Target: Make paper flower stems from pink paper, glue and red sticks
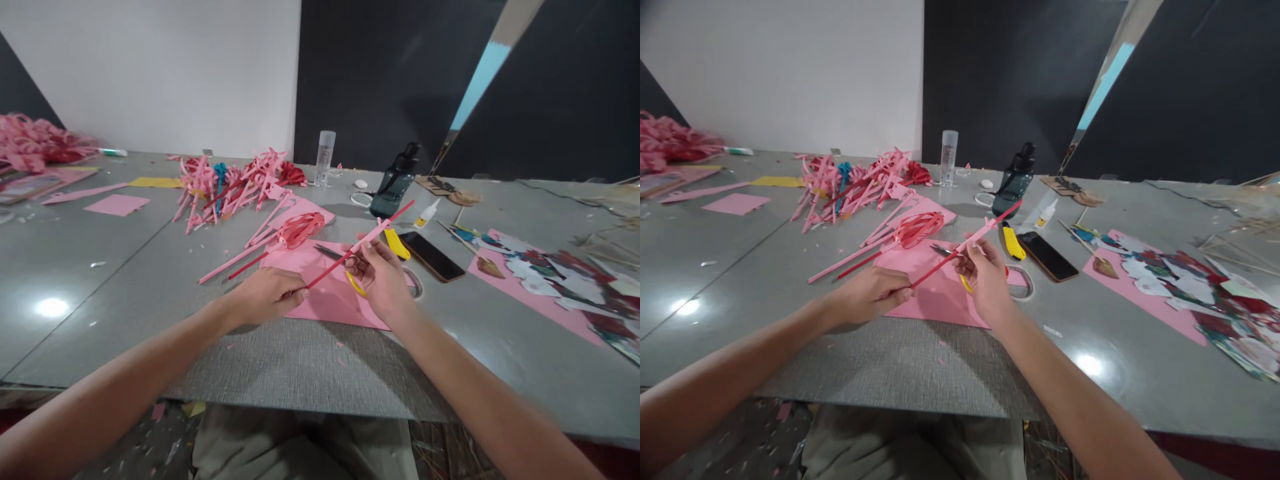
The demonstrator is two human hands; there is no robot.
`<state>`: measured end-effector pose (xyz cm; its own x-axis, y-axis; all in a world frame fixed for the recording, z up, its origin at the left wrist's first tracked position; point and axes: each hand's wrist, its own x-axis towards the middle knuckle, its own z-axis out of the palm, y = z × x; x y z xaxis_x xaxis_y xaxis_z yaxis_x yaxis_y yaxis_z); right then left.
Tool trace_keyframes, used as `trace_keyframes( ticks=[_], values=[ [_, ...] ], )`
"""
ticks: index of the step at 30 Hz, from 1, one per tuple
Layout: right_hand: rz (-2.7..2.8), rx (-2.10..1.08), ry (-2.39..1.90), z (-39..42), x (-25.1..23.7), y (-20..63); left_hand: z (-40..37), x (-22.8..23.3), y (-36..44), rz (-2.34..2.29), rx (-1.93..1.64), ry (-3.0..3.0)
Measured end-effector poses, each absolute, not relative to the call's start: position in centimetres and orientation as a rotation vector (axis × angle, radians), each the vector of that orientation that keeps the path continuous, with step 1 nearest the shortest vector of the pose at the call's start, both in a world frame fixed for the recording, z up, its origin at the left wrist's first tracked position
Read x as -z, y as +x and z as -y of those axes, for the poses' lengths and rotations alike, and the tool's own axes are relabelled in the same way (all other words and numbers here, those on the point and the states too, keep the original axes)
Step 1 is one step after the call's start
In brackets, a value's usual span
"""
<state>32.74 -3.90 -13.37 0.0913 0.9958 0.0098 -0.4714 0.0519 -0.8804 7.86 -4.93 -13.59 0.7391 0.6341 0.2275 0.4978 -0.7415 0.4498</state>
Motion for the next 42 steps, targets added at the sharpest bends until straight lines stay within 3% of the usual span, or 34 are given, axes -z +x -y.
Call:
trace_keyframes(
  ticks=[8,20,31,42],
  values=[
    [0.732,-1.245,-0.857,3.4,13.8,32.8,5.2,13.2,8.0,-0.789,-0.452,2.583],
    [0.291,-0.945,-0.899,0.2,12.0,38.5,3.8,13.2,6.2,-1.124,-0.392,2.719],
    [0.198,-1.123,-0.879,-0.3,10.5,42.4,2.1,12.4,4.4,-1.759,-0.397,2.486],
    [0.638,-1.406,-0.837,1.8,11.7,37.2,1.6,13.2,4.2,-2.000,-0.434,2.363]
  ],
)
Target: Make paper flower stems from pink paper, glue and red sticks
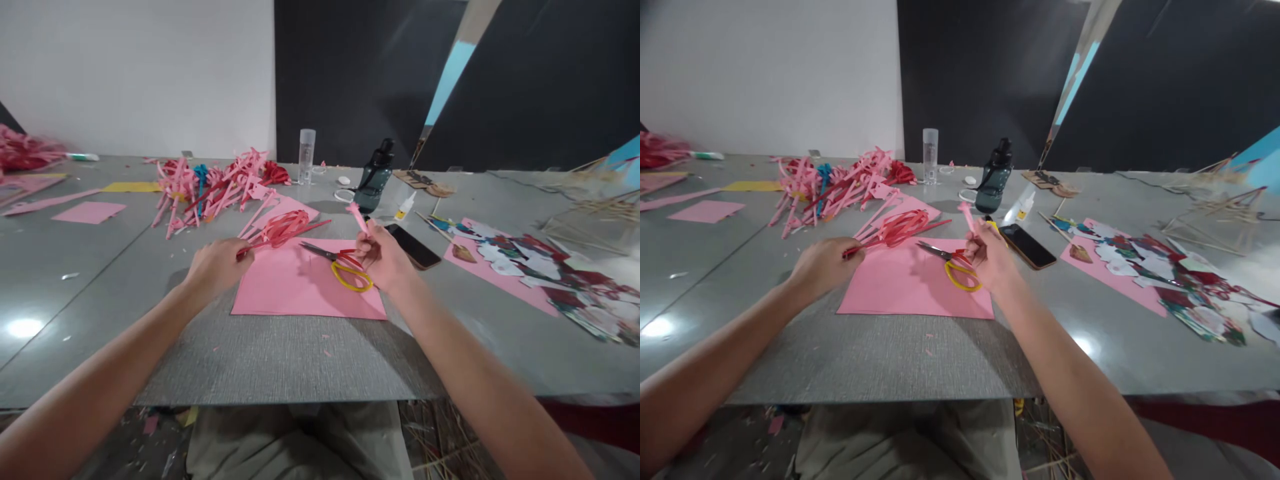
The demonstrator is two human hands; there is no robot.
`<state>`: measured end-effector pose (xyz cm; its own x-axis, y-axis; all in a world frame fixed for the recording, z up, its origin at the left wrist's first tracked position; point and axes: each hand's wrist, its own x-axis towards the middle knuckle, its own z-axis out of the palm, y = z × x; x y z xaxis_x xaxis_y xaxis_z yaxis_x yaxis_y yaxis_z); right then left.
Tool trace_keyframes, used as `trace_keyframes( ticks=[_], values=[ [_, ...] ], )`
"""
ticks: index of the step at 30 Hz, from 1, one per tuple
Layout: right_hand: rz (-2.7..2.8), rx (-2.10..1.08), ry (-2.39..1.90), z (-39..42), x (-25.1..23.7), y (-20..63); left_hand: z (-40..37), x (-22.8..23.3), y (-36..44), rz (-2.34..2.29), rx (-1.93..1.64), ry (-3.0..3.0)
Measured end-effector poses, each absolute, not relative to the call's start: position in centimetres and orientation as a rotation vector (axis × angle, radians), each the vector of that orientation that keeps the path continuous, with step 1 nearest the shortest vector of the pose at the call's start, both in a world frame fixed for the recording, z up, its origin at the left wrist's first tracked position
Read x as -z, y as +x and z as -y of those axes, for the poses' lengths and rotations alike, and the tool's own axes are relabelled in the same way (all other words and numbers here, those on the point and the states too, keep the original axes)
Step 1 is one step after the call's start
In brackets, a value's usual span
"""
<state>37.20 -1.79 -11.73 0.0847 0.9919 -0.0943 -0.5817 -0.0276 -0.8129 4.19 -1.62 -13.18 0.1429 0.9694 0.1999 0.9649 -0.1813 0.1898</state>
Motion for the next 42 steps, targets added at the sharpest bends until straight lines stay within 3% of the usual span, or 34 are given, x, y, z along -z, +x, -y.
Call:
trace_keyframes(
  ticks=[11,19,31,34,39,42],
  values=[
    [1.231,-1.460,-0.933,4.4,13.7,32.4,2.8,13.3,5.6,-1.530,-1.046,2.715],
    [1.511,-1.419,-0.937,4.9,14.1,31.3,4.1,13.9,7.6,-0.990,-0.856,3.067],
    [1.512,-1.501,-0.794,6.2,14.3,30.3,3.6,14.0,6.7,-1.063,-0.982,2.905],
    [1.475,-1.359,-0.839,5.3,13.6,31.5,3.5,14.1,6.6,-1.076,-1.033,2.798],
    [0.860,-0.683,-1.158,-1.0,10.7,39.7,3.1,14.4,7.0,-1.179,-1.208,2.262],
    [0.643,-0.574,-1.219,-5.3,9.1,45.7,3.0,14.4,7.1,-1.203,-1.177,2.010]
  ],
)
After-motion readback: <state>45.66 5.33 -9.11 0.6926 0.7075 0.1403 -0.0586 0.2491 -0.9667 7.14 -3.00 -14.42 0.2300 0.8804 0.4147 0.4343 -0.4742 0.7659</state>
